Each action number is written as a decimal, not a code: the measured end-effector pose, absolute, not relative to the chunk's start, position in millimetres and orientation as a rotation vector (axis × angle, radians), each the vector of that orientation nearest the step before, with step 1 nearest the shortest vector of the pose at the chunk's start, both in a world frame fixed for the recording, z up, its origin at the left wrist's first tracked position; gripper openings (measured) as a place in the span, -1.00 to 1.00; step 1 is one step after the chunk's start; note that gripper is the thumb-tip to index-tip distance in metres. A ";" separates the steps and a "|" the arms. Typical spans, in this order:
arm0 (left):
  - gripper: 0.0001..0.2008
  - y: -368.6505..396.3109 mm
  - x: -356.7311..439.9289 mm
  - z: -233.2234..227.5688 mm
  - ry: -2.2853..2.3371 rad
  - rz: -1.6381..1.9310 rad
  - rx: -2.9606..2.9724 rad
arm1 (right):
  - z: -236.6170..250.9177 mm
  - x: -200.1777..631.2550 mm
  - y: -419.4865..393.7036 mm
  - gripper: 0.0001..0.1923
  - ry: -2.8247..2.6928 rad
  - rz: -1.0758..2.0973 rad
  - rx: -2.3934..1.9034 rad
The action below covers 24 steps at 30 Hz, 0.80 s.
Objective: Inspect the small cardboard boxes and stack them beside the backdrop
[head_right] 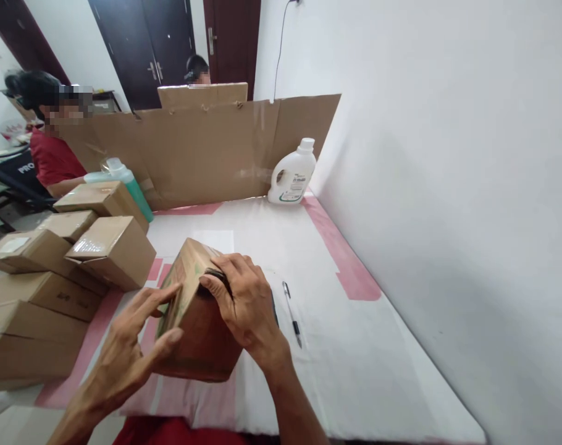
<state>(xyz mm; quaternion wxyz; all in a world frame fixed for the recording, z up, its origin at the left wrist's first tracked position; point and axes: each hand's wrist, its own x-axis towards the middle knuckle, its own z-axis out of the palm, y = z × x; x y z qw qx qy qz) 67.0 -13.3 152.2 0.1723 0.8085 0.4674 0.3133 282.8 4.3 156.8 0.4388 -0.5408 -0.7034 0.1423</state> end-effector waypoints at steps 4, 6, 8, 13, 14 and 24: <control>-0.47 7.7 65.5 166.4 1.306 1.026 2.279 | 173.7 267.0 11.8 -0.56 -2.024 0.260 -1.287; -0.53 15.9 67.8 166.7 1.221 1.071 2.253 | 179.8 256.6 14.4 -0.57 -2.103 0.228 -1.250; -0.58 19.5 69.4 163.7 1.167 1.106 2.203 | 183.1 250.2 14.6 -0.59 -2.132 0.228 -1.232; -0.62 20.1 64.5 155.0 1.234 1.222 2.120 | 180.6 249.6 9.2 -0.56 -1.937 0.184 -1.431; -0.62 20.9 62.4 154.0 1.249 1.241 2.106 | 179.3 248.8 8.9 -0.55 -1.895 0.194 -1.452; -0.66 21.0 50.5 154.3 1.370 1.329 2.028 | 180.8 206.7 16.0 -0.51 -1.619 0.333 -1.549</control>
